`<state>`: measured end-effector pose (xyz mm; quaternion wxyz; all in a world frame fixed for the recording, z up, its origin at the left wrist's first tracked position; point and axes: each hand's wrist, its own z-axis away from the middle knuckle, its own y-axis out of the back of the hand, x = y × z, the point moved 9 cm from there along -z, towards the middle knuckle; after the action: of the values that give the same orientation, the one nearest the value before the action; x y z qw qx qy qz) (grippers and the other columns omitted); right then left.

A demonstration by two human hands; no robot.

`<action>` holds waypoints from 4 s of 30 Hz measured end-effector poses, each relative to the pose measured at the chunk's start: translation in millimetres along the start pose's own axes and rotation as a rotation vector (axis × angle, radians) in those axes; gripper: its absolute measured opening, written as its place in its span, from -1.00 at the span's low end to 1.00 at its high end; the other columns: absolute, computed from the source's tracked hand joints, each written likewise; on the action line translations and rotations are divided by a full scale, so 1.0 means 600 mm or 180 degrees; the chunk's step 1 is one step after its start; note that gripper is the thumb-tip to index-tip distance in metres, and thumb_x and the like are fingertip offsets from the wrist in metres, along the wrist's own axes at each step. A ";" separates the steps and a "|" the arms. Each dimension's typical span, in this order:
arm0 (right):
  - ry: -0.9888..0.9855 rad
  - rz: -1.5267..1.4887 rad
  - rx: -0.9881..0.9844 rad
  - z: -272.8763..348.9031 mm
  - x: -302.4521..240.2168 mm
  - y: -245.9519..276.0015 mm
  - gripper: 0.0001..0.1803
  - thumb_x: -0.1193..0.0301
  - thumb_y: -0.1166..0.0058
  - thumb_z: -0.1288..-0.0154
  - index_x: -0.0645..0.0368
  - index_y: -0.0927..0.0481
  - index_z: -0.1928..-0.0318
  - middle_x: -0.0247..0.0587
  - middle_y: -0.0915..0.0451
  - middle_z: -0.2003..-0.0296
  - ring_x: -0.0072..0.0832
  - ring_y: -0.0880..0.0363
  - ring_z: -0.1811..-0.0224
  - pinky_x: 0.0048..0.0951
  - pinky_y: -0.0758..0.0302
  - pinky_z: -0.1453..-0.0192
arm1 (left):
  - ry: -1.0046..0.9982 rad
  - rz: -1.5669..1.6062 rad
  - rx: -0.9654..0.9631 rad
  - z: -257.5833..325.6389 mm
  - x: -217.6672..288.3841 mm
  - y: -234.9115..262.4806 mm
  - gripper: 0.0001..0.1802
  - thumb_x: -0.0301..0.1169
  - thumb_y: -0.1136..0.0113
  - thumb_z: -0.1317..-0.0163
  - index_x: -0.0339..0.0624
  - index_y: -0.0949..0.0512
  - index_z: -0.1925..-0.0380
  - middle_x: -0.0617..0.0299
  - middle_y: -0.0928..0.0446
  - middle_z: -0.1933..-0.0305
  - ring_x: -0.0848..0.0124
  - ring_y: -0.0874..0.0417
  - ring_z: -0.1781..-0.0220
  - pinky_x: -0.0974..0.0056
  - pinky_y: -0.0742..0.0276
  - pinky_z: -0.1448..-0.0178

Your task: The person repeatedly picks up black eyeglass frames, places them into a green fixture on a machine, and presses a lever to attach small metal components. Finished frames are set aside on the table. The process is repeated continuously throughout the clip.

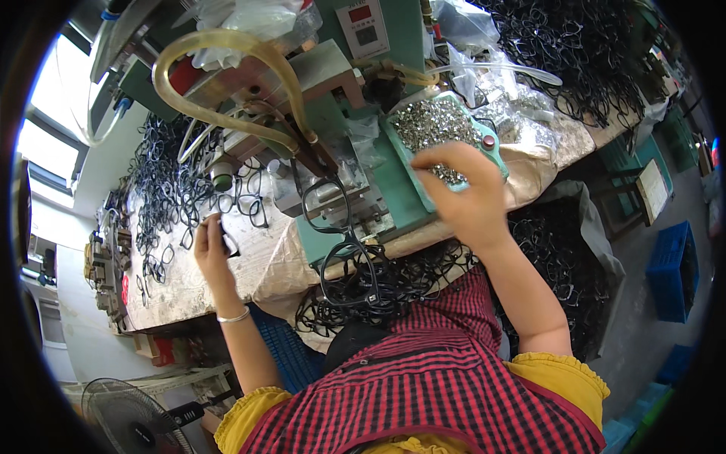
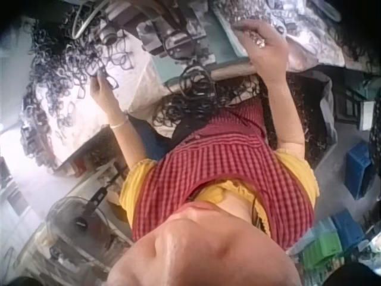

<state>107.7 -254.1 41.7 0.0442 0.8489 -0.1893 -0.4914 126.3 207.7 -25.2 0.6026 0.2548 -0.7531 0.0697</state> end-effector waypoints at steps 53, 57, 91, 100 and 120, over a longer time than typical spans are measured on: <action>0.0712 0.2757 0.0184 -0.019 0.089 -0.001 -0.84 0.43 -0.32 -0.14 0.20 -0.67 0.28 -0.05 -0.63 0.02 -0.03 -0.54 -0.17 -0.10 -0.48 -0.20 | -0.1026 -0.2100 0.0681 -0.097 0.072 0.147 -0.72 -0.26 -0.34 -0.27 -0.23 -0.72 0.15 -0.02 -0.63 -0.12 0.07 -0.53 -0.27 0.03 -0.31 -0.37; 0.0668 0.2359 0.0433 -0.036 0.079 0.003 -0.87 0.46 -0.29 -0.18 0.22 -0.63 0.30 -0.06 -0.65 0.15 -0.05 -0.58 0.01 -0.14 -0.51 -0.07 | -0.0142 -0.3274 0.0022 -0.193 -0.186 0.162 -0.60 -0.09 -0.43 -0.13 -0.19 -0.71 0.21 -0.06 -0.64 -0.01 -0.01 -0.55 -0.17 0.00 -0.33 -0.28; -0.1050 -0.2018 -0.0200 -0.046 -0.038 -0.147 -0.44 0.58 -0.26 -0.16 0.29 -0.44 -0.20 -0.24 -0.70 0.26 -0.58 -0.61 0.09 -0.51 -0.48 -0.08 | -0.2371 0.1142 -0.0551 0.071 0.365 -0.160 -0.83 -0.42 0.03 -0.54 -0.28 -0.42 0.02 -0.15 -0.61 0.02 0.18 -0.67 0.03 0.16 -0.71 0.07; 0.0074 0.2001 -0.0252 -0.041 0.062 -0.032 -0.70 0.38 -0.31 -0.11 0.15 -0.72 0.11 0.00 -0.63 -0.05 -0.06 -0.49 -0.27 -0.09 -0.37 -0.39 | -0.3411 -0.0110 -0.1602 0.193 0.347 -0.251 -0.87 -0.50 -0.34 -0.17 -0.16 -0.68 0.26 0.05 -0.75 0.19 0.16 -0.73 0.19 0.01 -0.55 -0.12; 0.0314 0.1308 0.0528 -0.029 0.090 0.025 -0.88 0.58 -0.22 -0.10 0.24 -0.68 0.30 -0.15 -0.70 0.29 -0.25 -0.68 0.15 -0.32 -0.55 0.01 | -0.2121 -0.1578 0.0658 0.141 0.220 -0.089 -0.87 -0.54 -0.29 -0.26 -0.16 -0.67 0.19 0.06 -0.67 -0.08 0.14 -0.63 -0.16 0.04 -0.38 -0.33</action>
<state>142.2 -289.5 10.4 0.0827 0.8163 -0.3956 -0.4128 58.7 87.4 66.2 0.2962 0.4957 -0.8116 -0.0883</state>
